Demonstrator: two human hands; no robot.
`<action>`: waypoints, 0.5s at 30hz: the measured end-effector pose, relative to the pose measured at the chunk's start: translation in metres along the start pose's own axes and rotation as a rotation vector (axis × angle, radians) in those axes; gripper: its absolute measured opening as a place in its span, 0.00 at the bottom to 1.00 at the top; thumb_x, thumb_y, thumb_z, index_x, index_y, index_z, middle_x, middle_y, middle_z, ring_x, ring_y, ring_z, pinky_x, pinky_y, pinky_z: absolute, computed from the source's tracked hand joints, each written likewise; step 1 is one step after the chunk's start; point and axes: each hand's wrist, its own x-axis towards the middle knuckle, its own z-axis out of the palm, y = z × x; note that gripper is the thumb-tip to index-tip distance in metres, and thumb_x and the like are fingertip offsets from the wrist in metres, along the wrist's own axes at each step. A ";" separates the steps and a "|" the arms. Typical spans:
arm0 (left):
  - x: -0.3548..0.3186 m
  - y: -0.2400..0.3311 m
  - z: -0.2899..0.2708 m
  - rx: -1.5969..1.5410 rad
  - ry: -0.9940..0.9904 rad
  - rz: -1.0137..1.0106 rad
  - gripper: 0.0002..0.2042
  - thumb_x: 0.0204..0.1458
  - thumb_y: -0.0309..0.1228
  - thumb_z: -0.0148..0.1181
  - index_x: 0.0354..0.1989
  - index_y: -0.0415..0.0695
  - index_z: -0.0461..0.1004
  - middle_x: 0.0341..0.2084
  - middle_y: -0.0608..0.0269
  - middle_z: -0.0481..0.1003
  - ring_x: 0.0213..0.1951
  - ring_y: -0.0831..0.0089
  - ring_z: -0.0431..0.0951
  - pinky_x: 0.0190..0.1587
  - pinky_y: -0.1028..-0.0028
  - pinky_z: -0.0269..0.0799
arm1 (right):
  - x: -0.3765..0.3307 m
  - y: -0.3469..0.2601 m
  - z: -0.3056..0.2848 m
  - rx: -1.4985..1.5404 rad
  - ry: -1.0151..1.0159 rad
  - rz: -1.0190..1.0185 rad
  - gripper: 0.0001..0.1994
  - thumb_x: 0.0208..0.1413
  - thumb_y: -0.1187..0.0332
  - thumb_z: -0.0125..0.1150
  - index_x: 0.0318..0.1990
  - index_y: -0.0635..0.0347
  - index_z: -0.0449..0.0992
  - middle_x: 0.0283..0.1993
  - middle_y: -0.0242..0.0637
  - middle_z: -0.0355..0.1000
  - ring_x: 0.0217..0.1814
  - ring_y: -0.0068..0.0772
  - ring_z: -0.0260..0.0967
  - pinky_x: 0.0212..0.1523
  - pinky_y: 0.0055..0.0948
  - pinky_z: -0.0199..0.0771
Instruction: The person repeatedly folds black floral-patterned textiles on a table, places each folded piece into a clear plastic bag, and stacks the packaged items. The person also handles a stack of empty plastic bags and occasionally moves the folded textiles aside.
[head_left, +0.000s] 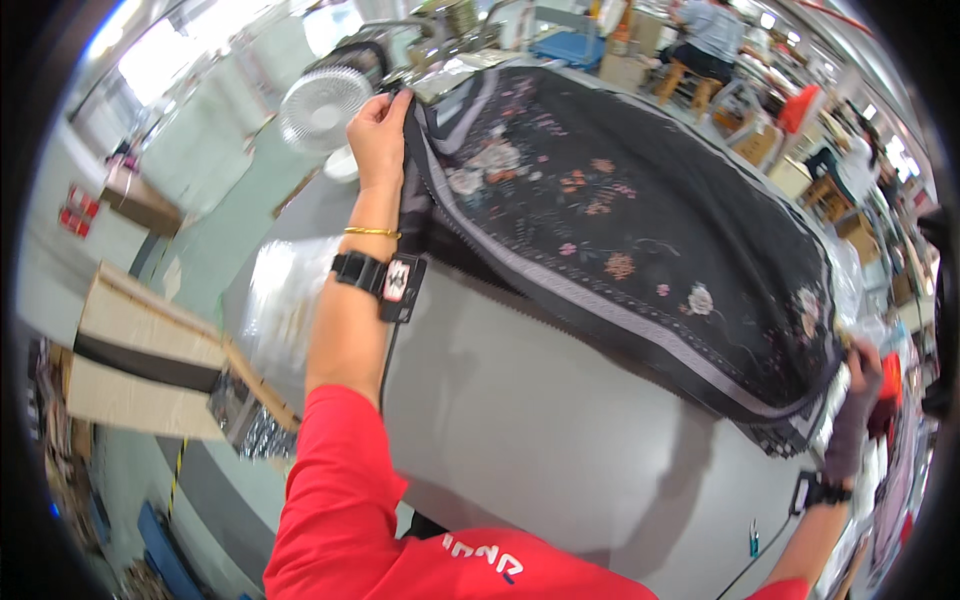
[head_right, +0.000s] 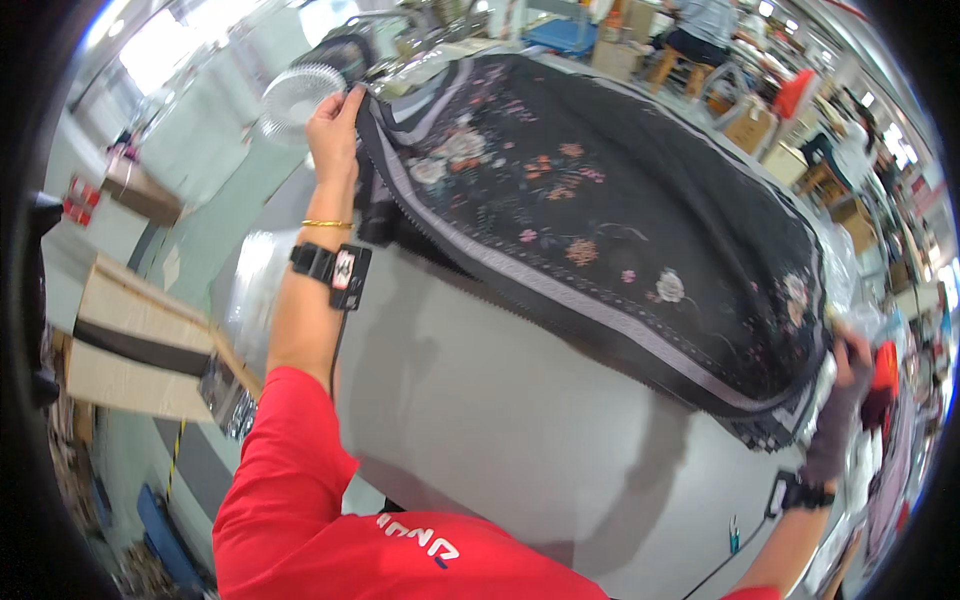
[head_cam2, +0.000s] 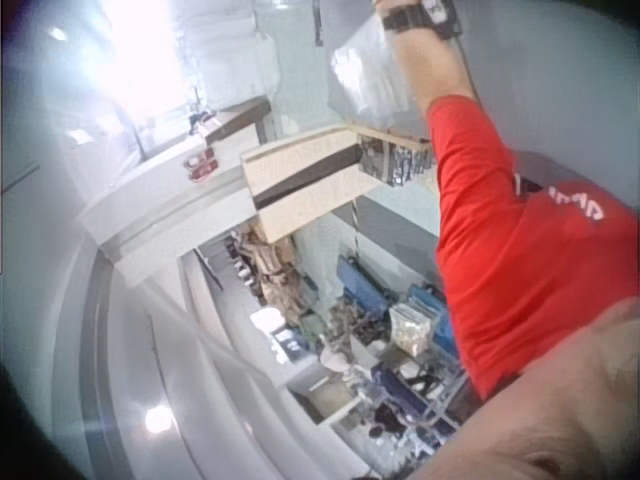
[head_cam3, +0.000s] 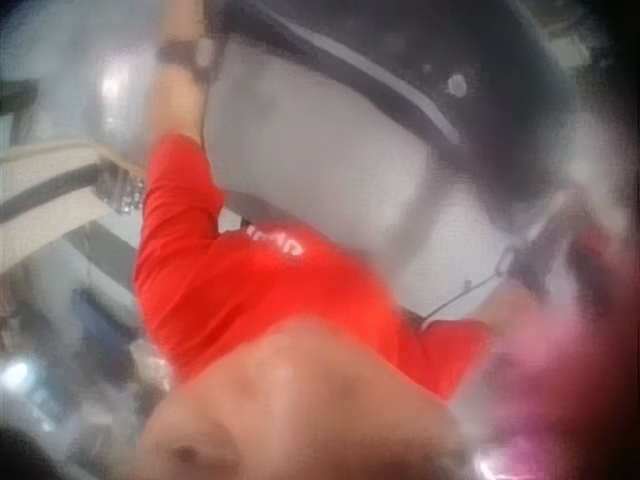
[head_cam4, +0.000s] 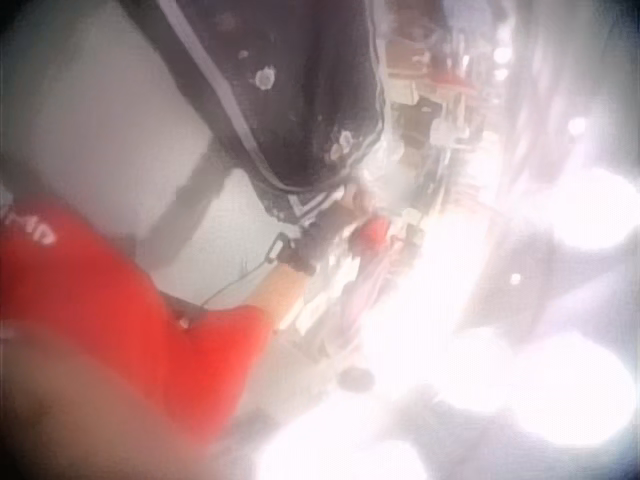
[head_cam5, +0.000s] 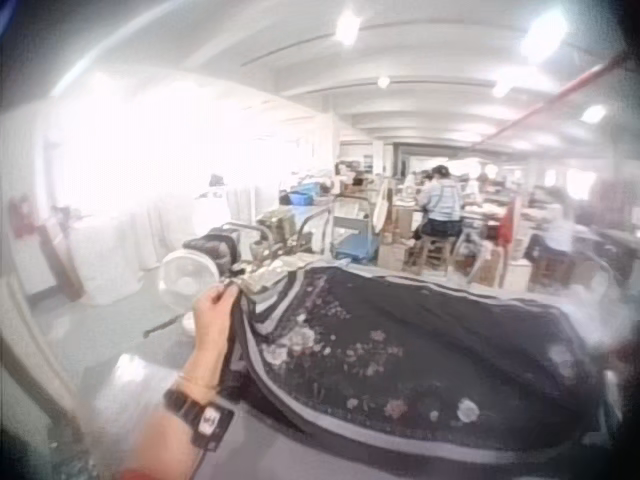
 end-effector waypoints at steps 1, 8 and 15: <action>-0.008 0.022 0.025 0.028 -0.095 0.128 0.13 0.57 0.32 0.75 0.28 0.34 0.80 0.28 0.72 0.78 0.28 0.83 0.71 0.33 0.75 0.67 | 0.032 -0.036 0.016 0.490 -0.078 0.226 0.09 0.67 0.81 0.59 0.51 0.66 0.80 0.52 0.40 0.79 0.55 0.33 0.75 0.60 0.30 0.73; -0.116 0.147 0.160 0.273 -0.654 0.598 0.09 0.53 0.33 0.73 0.30 0.40 0.83 0.25 0.60 0.75 0.31 0.61 0.79 0.35 0.66 0.73 | 0.187 -0.271 0.075 0.853 -0.023 -0.226 0.09 0.53 0.80 0.68 0.42 0.62 0.81 0.69 0.42 0.71 0.67 0.45 0.74 0.64 0.33 0.74; -0.246 0.136 0.147 0.006 -0.674 0.638 0.11 0.53 0.26 0.74 0.31 0.40 0.74 0.25 0.58 0.70 0.24 0.60 0.72 0.28 0.63 0.68 | 0.211 -0.239 0.085 1.123 -0.095 -0.026 0.05 0.64 0.80 0.64 0.45 0.68 0.80 0.47 0.31 0.76 0.40 0.19 0.79 0.38 0.21 0.80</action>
